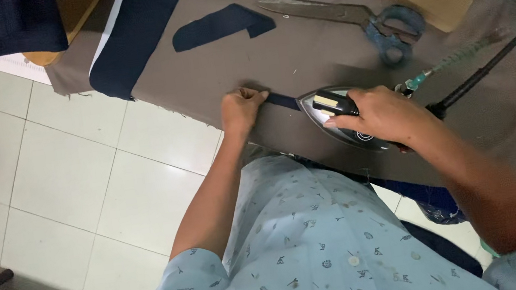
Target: The person irons pieces of dark fabric using an iron and a wooden block, then cuts a strip of fabric and a piece of white interfacing with large shears before ironing them together.
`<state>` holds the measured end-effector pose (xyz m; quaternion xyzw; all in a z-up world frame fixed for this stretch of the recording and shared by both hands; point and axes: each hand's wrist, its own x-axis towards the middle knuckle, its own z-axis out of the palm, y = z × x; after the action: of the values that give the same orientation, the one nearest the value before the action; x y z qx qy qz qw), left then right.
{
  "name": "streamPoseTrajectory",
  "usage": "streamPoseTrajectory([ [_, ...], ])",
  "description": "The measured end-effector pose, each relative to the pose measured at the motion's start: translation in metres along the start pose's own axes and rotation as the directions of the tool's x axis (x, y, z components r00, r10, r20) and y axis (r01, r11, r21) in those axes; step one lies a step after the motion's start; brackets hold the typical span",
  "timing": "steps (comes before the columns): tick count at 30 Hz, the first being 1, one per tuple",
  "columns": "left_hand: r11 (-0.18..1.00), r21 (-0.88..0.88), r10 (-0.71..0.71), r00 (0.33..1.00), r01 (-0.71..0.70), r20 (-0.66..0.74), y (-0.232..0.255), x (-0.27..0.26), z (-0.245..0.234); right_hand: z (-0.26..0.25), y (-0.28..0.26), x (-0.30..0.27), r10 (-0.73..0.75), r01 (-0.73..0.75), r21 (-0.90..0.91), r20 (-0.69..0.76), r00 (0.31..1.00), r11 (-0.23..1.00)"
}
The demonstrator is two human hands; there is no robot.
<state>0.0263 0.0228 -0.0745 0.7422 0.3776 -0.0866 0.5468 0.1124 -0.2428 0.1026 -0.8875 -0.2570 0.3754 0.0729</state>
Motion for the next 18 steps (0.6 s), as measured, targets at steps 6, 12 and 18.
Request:
streamPoseTrajectory([
  [6, 0.995, 0.096, 0.007, 1.000, -0.007, -0.005, 0.029, -0.019, -0.011, 0.005, -0.002, 0.017, -0.047, 0.046, 0.011, 0.011, 0.999, 0.999],
  [12, 0.994, 0.107, 0.001, 1.000, -0.002, 0.009, 0.025, -0.014, -0.010, 0.001, -0.013, 0.027, -0.059, 0.059, 0.012, 0.002, 0.998, 0.998],
  [18, 0.994, 0.109, -0.003, 1.000, 0.000, 0.029, 0.025, -0.017, -0.012, -0.007, -0.029, 0.028, -0.076, 0.076, -0.008, 0.000, 0.997, 0.997],
])
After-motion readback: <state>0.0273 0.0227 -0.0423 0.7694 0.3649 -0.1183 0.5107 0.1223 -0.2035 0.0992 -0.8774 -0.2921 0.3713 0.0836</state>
